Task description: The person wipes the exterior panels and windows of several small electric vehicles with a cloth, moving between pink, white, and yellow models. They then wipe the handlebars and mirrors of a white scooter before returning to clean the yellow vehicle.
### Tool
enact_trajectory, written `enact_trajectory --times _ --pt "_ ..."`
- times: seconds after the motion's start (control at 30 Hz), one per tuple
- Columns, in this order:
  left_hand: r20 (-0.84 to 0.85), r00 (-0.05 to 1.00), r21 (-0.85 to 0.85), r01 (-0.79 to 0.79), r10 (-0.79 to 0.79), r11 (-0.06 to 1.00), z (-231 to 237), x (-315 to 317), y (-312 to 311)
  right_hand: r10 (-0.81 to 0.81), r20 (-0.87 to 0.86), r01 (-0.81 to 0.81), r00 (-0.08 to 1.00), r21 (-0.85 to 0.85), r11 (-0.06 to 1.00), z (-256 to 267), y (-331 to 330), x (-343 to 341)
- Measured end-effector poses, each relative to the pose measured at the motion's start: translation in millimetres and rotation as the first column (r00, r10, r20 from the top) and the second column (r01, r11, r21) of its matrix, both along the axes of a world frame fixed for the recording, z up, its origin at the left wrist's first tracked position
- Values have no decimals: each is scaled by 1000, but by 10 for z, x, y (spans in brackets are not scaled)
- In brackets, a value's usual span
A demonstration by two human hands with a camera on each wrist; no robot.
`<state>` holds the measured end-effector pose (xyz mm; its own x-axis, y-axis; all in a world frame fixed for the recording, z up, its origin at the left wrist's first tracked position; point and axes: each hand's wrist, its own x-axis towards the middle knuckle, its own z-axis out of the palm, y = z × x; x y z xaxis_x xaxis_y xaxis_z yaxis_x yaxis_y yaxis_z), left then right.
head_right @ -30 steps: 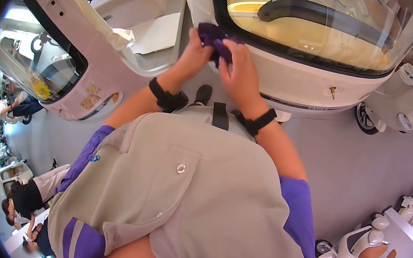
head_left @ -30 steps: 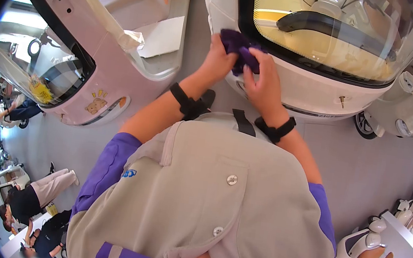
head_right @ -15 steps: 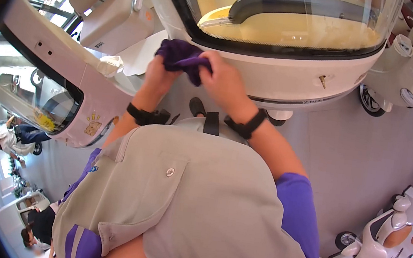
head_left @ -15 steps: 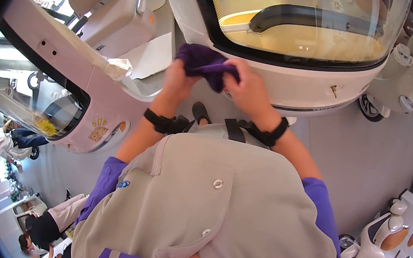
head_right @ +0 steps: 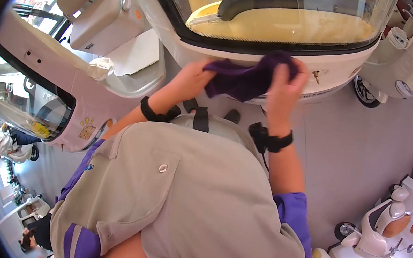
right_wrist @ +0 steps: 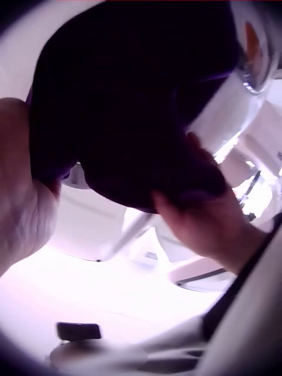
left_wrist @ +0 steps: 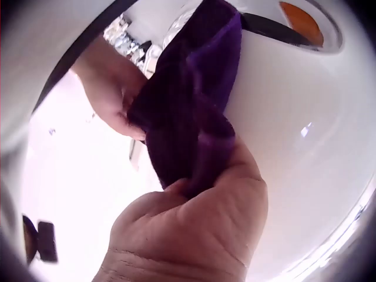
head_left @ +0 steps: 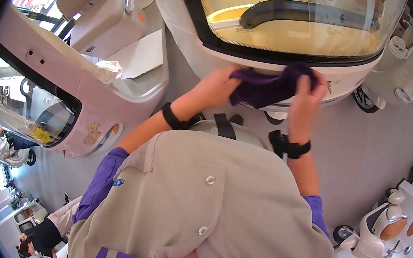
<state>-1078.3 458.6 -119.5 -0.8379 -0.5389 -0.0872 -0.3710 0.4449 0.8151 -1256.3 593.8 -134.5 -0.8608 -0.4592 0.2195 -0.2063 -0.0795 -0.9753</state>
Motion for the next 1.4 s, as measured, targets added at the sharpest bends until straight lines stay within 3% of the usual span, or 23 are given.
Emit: enact_trajectory --times 0.03,0.07,0.1,0.13,0.17,0.2,0.23,0.27,0.3,0.33,0.37,0.43,0.5,0.63,0.7,0.77,0.8,0.9,1.0,1.03,1.13,1.23,1.4 --pt "43 999 -69 12 -9 998 -95 72 -115 42 -191 -19 981 123 992 12 -66 156" --pt "88 996 -135 26 -15 990 -185 161 -221 169 -335 -128 927 140 982 8 -113 278" --pt "-104 992 -55 -81 75 995 -253 264 -299 289 -464 -233 837 176 956 -17 -151 393" --pt "-48 893 623 -323 447 713 -231 311 -316 363 -558 -289 746 219 932 -111 -208 495" --pt "-63 856 644 -357 512 676 -180 378 -316 430 -639 -340 638 267 902 -225 -254 553" --pt "-80 815 665 -386 574 640 -57 423 -301 434 -663 -328 610 288 900 -294 -267 564" --pt "-33 731 818 -372 682 438 -45 452 -303 439 -686 -317 580 306 898 -345 -280 577" --pt "-156 804 613 -377 574 694 -54 456 -292 441 -712 -307 547 320 896 -389 -302 588" --pt "-234 872 341 -340 430 876 -65 446 -268 428 -731 -280 532 325 903 -424 -295 567" --pt "-257 930 34 -262 262 964 10 394 -214 414 -749 -251 517 329 910 -458 -253 504" --pt "-142 921 242 -322 362 915 93 303 -93 400 -767 -220 502 334 916 -478 -198 431" --pt "-153 978 1 -146 144 989 8 145 84 331 -770 -122 545 318 940 -463 -27 254" --pt "-148 981 -340 66 -122 938 -71 42 251 297 -761 -14 576 355 935 -446 158 74" --pt "-151 963 -231 186 -224 955 -202 60 342 223 -692 71 686 369 927 -472 361 -74" --pt "-157 962 -274 174 -223 946 -266 136 298 319 -716 -8 621 401 916 -532 329 -32" --pt "-216 965 -313 77 -150 947 -303 292 261 435 -746 -62 504 472 880 -589 231 80" --pt "-247 962 -333 26 -114 942 -330 379 224 432 -773 -140 464 417 898 -512 111 176" --pt "-337 933 -418 -266 124 868 -552 658 138 519 -801 -235 296 466 853 -513 -274 445" --pt "-415 855 -322 -458 311 829 -536 732 -77 475 -853 -266 215 417 869 -225 -838 762" --pt "-446 820 -292 -513 359 807 -496 729 -174 457 -858 -259 235 398 880 -149 -995 833" --pt "-428 832 -362 -515 353 777 -357 718 -390 422 -861 -256 284 356 899 27 -1297 993" --pt "-403 855 -397 -485 327 779 -439 740 -430 411 -872 -227 264 358 906 -88 -1247 1005" --pt "-342 897 -337 -396 281 854 -998 824 -87 534 -839 -219 105 505 835 -395 -862 990"
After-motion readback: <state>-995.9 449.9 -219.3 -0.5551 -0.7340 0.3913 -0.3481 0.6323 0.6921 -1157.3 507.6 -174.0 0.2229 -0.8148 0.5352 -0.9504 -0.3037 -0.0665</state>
